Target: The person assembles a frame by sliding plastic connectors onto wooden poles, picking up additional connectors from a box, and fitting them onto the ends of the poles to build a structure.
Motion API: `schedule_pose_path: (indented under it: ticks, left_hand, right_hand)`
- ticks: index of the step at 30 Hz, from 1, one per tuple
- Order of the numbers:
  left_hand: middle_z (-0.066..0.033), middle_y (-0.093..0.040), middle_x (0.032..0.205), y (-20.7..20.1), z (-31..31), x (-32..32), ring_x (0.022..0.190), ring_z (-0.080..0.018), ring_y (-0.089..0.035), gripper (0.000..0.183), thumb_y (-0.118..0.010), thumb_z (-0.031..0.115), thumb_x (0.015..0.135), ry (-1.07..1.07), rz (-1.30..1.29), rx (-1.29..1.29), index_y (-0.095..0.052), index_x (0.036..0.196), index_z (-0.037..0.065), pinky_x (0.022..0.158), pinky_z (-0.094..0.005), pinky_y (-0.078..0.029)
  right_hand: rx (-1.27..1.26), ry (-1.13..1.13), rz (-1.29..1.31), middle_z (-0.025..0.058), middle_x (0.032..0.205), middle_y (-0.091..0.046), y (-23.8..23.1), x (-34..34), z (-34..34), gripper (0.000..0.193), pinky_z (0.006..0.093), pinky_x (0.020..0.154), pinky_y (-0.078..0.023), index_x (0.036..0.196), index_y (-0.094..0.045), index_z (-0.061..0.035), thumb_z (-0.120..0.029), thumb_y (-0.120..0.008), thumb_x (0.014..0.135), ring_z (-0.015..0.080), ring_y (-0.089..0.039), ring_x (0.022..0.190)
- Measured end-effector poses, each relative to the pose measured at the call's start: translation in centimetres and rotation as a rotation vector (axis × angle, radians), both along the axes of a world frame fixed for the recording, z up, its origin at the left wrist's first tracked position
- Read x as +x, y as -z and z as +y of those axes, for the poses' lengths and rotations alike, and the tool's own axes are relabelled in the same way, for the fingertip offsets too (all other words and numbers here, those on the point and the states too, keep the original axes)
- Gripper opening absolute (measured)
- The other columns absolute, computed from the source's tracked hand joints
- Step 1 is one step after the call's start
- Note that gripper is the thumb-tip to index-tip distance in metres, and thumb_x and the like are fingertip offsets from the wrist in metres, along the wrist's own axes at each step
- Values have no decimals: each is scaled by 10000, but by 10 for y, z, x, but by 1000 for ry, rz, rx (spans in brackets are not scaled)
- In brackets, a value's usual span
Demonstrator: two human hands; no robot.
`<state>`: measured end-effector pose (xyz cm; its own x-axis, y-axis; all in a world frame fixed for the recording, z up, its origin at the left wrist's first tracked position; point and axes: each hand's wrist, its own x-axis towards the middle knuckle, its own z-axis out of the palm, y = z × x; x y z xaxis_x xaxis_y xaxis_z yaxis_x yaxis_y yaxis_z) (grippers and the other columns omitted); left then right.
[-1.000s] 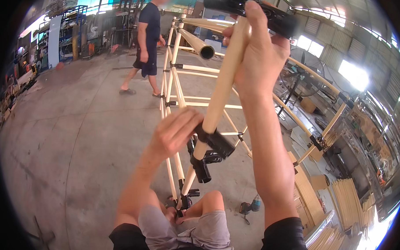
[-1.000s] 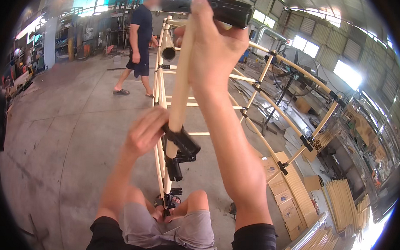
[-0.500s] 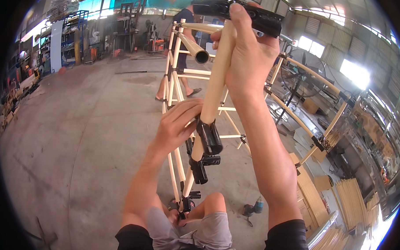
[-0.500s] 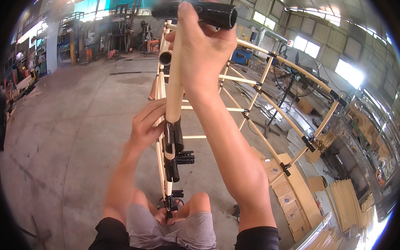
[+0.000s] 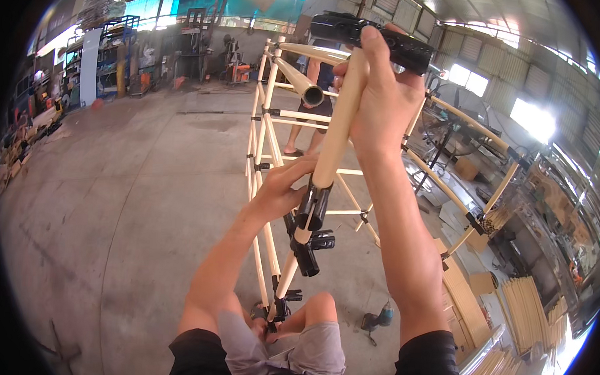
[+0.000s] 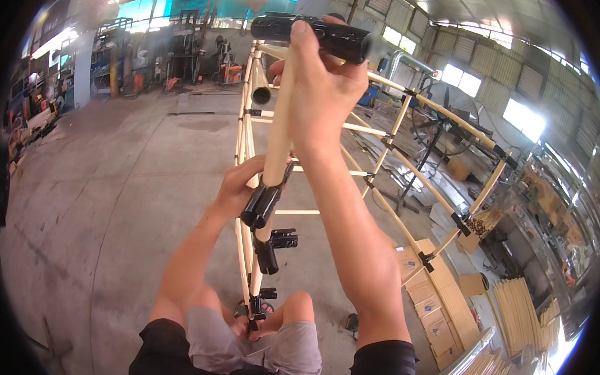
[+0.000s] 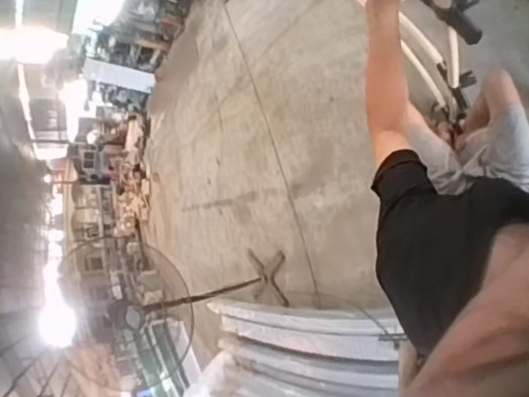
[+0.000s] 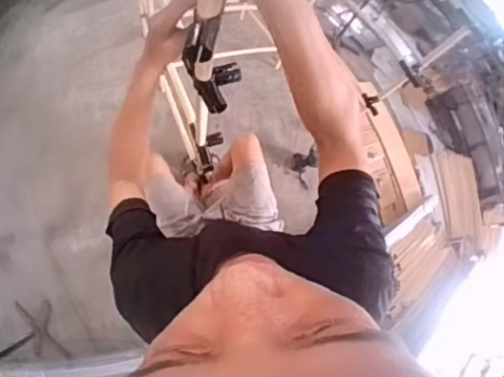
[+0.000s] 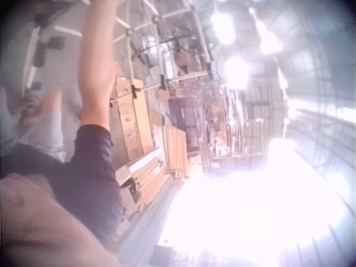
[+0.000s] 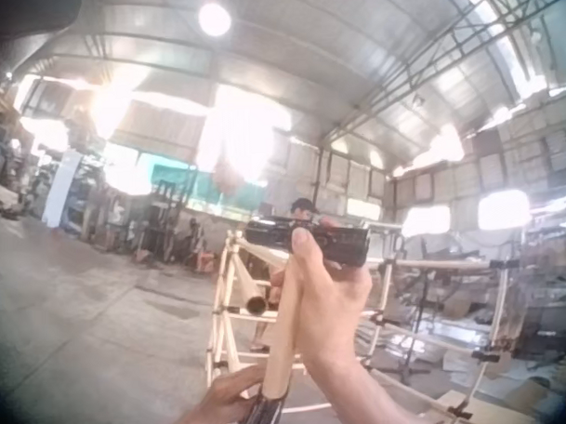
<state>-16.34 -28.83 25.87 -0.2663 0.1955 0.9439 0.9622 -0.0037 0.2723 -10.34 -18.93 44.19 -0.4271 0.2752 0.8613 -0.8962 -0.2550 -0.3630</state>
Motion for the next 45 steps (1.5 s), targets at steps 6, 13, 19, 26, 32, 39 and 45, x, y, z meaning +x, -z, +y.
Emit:
schedule_pose_path:
  ticks: [6,13,19,26,32,39,45]
  left_hand:
    - [-97,-696,1121,-23,-22,23,1024,-276,-684,469,-755,-50,638,-342,328,-68,-669,1093,25,855,-372,-563]
    - [-83,-701,1081,-39,-31,29,984,-274,-689,470,-779,-14,611,-401,371,-154,-676,1069,23,834,-375,-558]
    - [-93,-688,1072,-32,-25,31,999,-267,-681,488,-773,-18,615,-554,491,-139,-666,1090,13,819,-371,-555]
    - [-92,-675,1025,-40,-29,38,982,-267,-678,484,-769,-14,603,-554,454,-186,-657,1073,7,831,-385,-557]
    - [-91,-664,1006,-37,-21,27,952,-274,-673,487,-756,-8,590,-492,464,-134,-653,1066,12,944,-406,-558]
    - [-86,-656,1003,-45,-24,43,932,-273,-653,499,-736,13,565,-625,480,-278,-649,1057,5,971,-425,-545]
    - [-113,-657,988,-53,-29,62,922,-298,-645,469,-737,41,550,-841,447,-443,-650,1007,-11,831,-420,-545]
  right_hand:
    - [14,-45,-12,90,785,-636,4,-3,-1,427,267,423,-483,1214,-492,9,-151,-728,896,156,-623,521]
    - [111,-35,9,127,825,-655,-1,-1,10,481,294,485,-548,1231,-481,31,-179,-738,882,201,-675,603]
    - [188,-13,-52,149,853,-671,-2,4,19,441,321,587,-601,1183,-530,32,-231,-725,888,246,-716,704]
    - [105,-123,-47,125,795,-655,-3,-5,15,428,323,501,-596,1137,-508,45,-139,-765,849,213,-690,594]
    - [184,-89,-63,121,809,-680,-4,3,24,434,307,542,-594,1166,-547,35,-160,-769,848,209,-703,635]
    - [451,56,10,99,842,-726,-24,4,53,377,243,591,-588,1044,-667,42,-196,-832,802,120,-701,701]
    - [507,191,108,62,700,-703,-19,-8,53,309,252,521,-553,906,-703,31,-216,-844,785,87,-672,654]
